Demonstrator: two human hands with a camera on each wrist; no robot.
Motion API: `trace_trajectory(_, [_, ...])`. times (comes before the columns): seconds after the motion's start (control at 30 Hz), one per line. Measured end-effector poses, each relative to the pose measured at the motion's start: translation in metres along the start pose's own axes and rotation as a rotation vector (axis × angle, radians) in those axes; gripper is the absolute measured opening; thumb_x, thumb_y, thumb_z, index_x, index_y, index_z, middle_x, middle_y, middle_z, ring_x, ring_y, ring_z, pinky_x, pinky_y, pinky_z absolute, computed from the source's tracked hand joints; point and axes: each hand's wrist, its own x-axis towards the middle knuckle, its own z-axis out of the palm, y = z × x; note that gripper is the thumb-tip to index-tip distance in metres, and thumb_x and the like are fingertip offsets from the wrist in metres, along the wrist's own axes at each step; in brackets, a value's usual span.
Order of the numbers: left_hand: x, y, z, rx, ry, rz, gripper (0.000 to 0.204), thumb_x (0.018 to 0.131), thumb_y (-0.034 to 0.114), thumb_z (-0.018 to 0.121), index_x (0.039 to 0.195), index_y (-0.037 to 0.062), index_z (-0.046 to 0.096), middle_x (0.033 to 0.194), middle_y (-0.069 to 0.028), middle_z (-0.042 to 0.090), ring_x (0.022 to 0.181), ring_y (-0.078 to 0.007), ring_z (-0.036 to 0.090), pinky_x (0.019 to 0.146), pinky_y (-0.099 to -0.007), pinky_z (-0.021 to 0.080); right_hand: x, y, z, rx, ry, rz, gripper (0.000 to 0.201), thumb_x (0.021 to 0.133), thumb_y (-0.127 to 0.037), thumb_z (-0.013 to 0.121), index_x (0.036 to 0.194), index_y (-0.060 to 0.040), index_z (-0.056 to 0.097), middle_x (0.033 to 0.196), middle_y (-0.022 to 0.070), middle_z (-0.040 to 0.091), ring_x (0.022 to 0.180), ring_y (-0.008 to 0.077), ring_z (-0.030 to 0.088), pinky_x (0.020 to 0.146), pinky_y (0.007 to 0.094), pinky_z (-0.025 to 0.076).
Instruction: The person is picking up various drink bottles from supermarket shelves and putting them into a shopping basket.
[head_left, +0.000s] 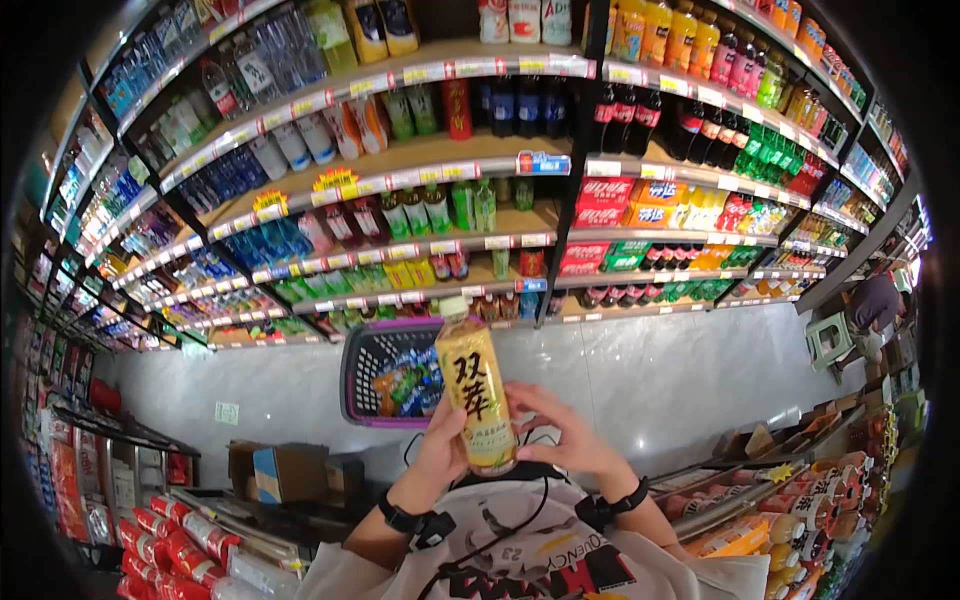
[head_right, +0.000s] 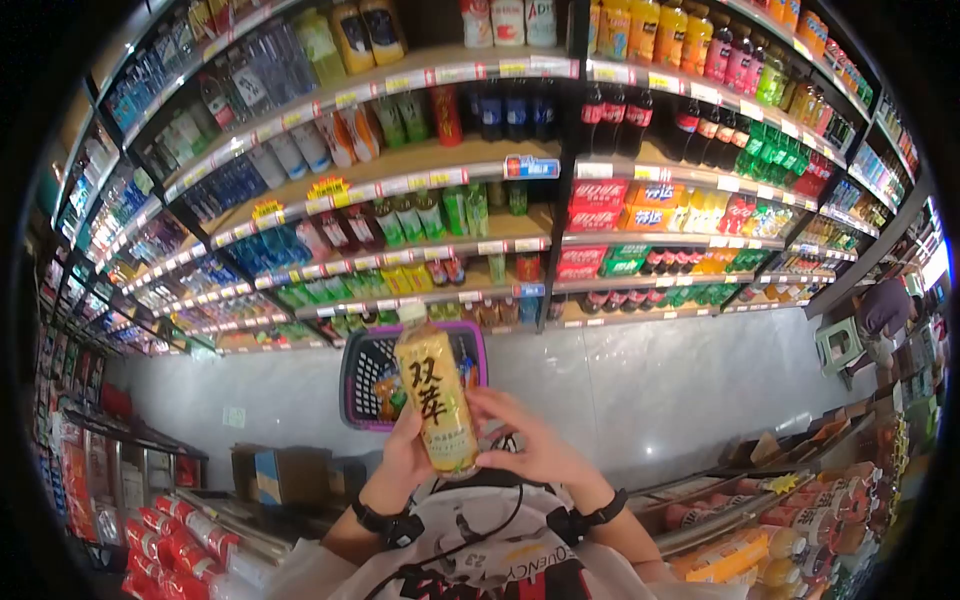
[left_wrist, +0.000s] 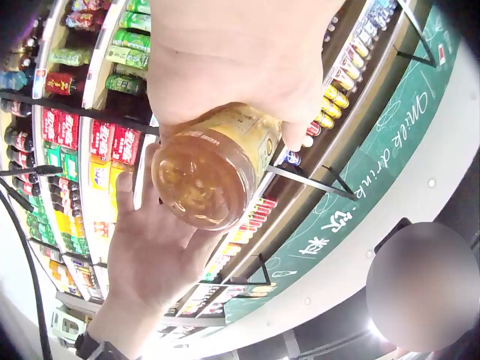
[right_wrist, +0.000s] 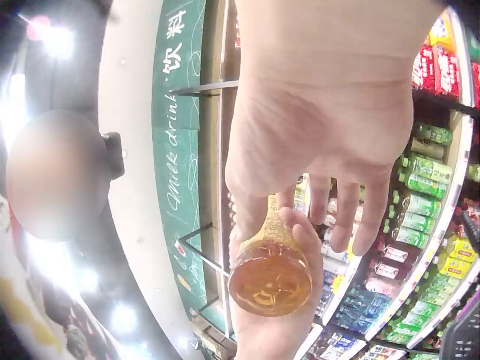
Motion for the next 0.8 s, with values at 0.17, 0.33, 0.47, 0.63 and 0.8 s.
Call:
trace_trajectory(0.17, [0.007,-0.004,0.012,0.055,0.056,-0.043,0.082,0.094,0.052,0.064,0.154,0.007,0.029,0.146,-0.0177,0.049,0.131,-0.0384,0.054,0.107,-0.0557,0.047,-0.003,-0.005,-0.013,0.009,0.008,0.05,0.082,0.085,-0.011,0.08,0.156,-0.0151,0.04,0.16,0.0106,0.035,0.124,0.0229,0.053,0.097,0.037,0.053])
trace_trajectory(0.33, [0.003,0.0,0.012,0.131,0.028,-0.068,0.105,0.088,0.06,0.066,0.163,0.0143,0.009,0.161,-0.016,0.03,0.147,-0.0387,0.033,0.117,-0.058,0.031,-0.008,0.003,-0.013,0.032,0.028,0.125,0.086,0.084,-0.018,0.082,0.157,-0.014,0.037,0.161,0.0098,0.035,0.127,0.0228,0.053,0.098,0.0373,0.051])
trace_trajectory(0.47, [-0.014,0.007,0.022,0.167,0.073,-0.105,0.125,0.077,0.057,0.076,0.164,0.0103,-0.001,0.164,-0.0171,0.024,0.151,-0.0347,0.026,0.116,-0.053,0.028,-0.015,0.02,-0.012,0.126,0.02,0.197,0.084,0.089,-0.025,0.078,0.158,-0.0082,0.033,0.158,0.011,0.038,0.132,0.0238,0.051,0.103,0.041,0.048])
trace_trajectory(0.63, [-0.031,0.033,0.025,0.26,-0.09,-0.13,0.112,0.085,0.037,0.075,0.164,0.0075,0.001,0.169,-0.0167,0.01,0.154,-0.0319,0.02,0.12,-0.0499,0.023,-0.013,0.011,0.003,0.39,-0.021,0.189,0.075,0.094,-0.026,0.071,0.154,0.0022,0.035,0.146,0.0142,0.052,0.131,0.0252,0.053,0.111,0.0429,0.041])
trace_trajectory(0.8, [-0.043,0.042,0.024,0.542,-0.049,-0.066,0.081,0.084,-0.002,0.073,0.156,0.0005,0.035,0.159,-0.0157,0.04,0.144,-0.0284,0.043,0.105,-0.0421,0.05,-0.016,0.009,0.004,0.569,-0.066,0.229,0.071,0.092,-0.023,0.07,0.15,0.004,0.04,0.144,0.0148,0.055,0.132,0.0257,0.053,0.112,0.0431,0.041])
